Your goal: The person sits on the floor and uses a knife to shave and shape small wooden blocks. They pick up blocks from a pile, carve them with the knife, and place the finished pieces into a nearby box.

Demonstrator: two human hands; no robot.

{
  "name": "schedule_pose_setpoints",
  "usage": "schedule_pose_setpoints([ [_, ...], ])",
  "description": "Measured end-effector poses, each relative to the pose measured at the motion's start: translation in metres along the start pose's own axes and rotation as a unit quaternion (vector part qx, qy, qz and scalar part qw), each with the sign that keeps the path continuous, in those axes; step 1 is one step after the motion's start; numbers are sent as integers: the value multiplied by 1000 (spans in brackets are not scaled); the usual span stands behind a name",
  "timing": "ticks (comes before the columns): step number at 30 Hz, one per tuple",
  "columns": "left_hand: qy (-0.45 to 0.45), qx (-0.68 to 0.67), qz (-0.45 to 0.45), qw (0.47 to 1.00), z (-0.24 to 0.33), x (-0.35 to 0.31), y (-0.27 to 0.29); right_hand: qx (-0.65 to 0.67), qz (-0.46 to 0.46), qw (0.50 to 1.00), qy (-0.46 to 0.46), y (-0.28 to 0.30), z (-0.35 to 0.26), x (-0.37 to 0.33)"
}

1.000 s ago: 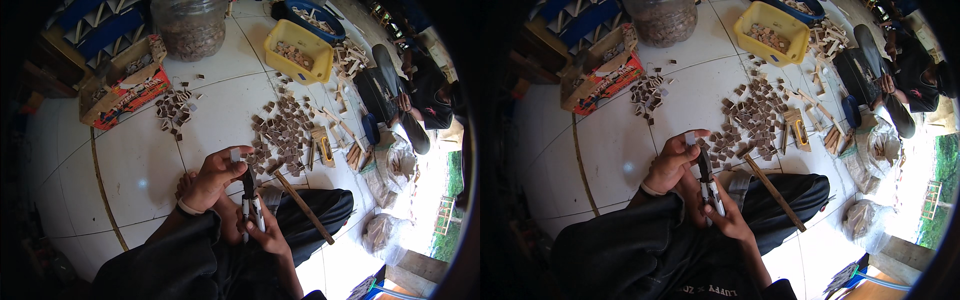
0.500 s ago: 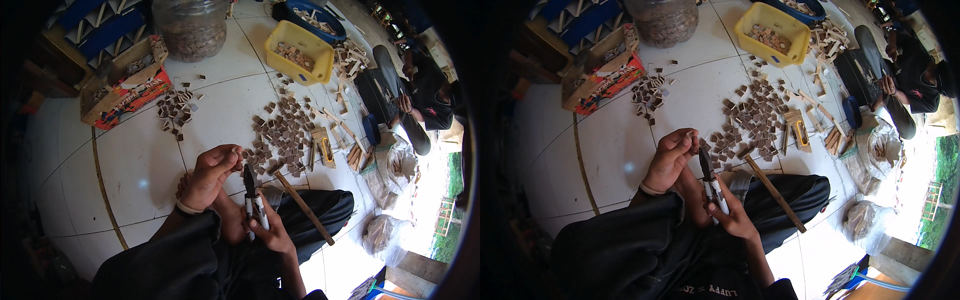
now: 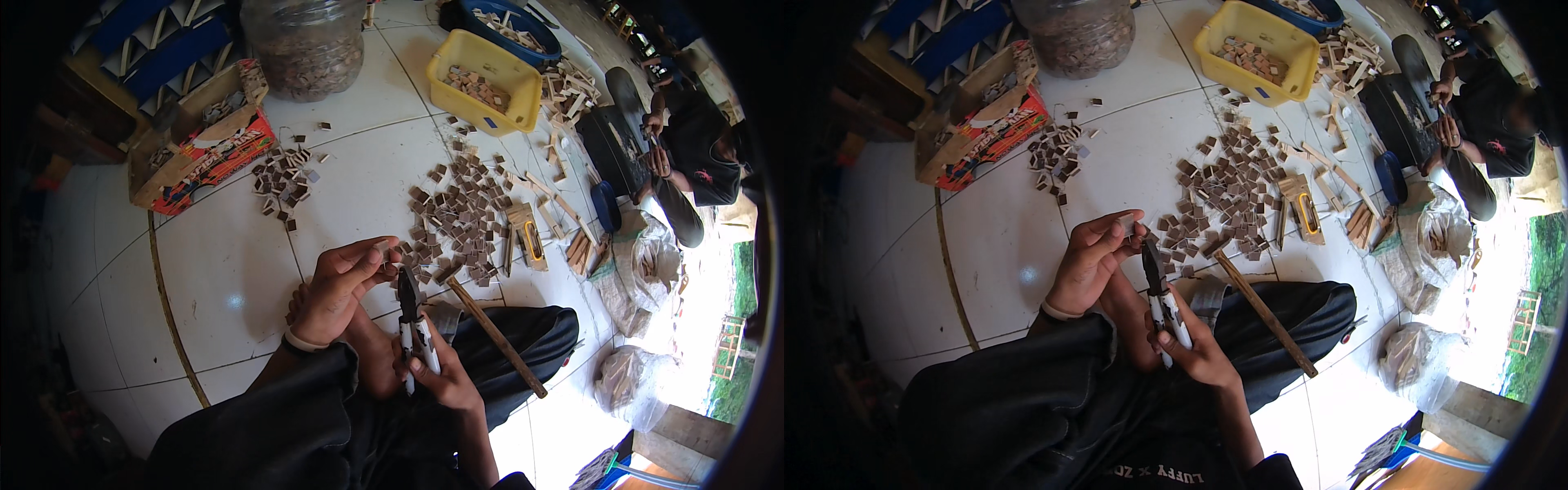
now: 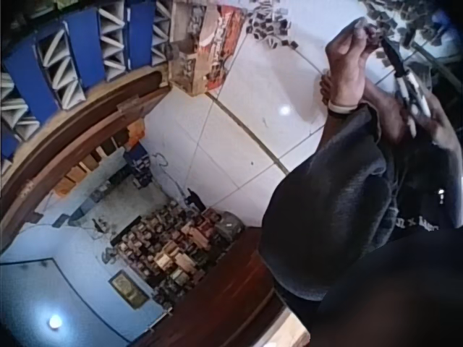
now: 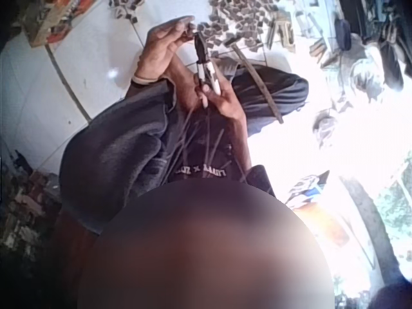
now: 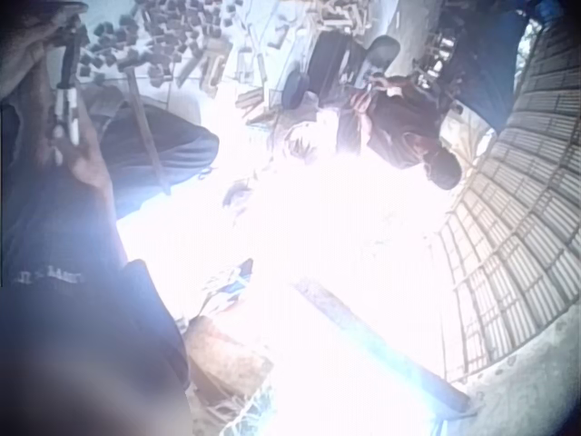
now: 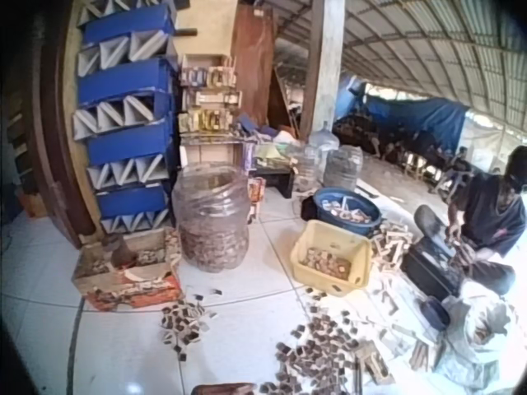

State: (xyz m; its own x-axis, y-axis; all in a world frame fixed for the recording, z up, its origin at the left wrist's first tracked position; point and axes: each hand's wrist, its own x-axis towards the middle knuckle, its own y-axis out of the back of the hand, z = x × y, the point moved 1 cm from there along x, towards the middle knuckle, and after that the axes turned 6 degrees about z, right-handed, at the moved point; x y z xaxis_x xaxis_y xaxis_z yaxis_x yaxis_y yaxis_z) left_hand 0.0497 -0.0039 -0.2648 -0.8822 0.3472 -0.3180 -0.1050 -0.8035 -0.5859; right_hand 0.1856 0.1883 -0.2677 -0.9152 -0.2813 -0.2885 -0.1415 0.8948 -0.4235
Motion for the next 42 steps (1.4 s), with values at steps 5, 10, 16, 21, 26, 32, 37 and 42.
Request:
schedule_pose_setpoints([
  [5, 4, 5, -3, 1000, -1, 0, 1, 6, -2, 1000, -9, 1, -2, -1],
  [10, 5, 5, 0, 1000, -2, 2, 1, -24, 12, 1000, -2, 1, -2, -2],
  [16, -96, 122, 62, 986, 2, 0, -3, -82, 128, 988, 26, -3, 7, 3],
  [21, -141, 176, 23, 974, 3, 1, -7, -86, 137, 987, 17, 0, 2, 1],
  [26, -146, 199, -29, 969, 0, 3, -11, -44, 107, 993, -18, -6, -8, -4],
  [32, -119, 222, -19, 968, 3, 5, -2, -28, 128, 991, -24, -10, -10, -2],
  [37, -151, 66, 264, 950, 13, 11, 35, -3, 145, 989, -10, -1, -12, -8],
  [42, 2, 92, 286, 954, -14, 20, 66, 19, 177, 983, -33, 4, -9, -9],
])
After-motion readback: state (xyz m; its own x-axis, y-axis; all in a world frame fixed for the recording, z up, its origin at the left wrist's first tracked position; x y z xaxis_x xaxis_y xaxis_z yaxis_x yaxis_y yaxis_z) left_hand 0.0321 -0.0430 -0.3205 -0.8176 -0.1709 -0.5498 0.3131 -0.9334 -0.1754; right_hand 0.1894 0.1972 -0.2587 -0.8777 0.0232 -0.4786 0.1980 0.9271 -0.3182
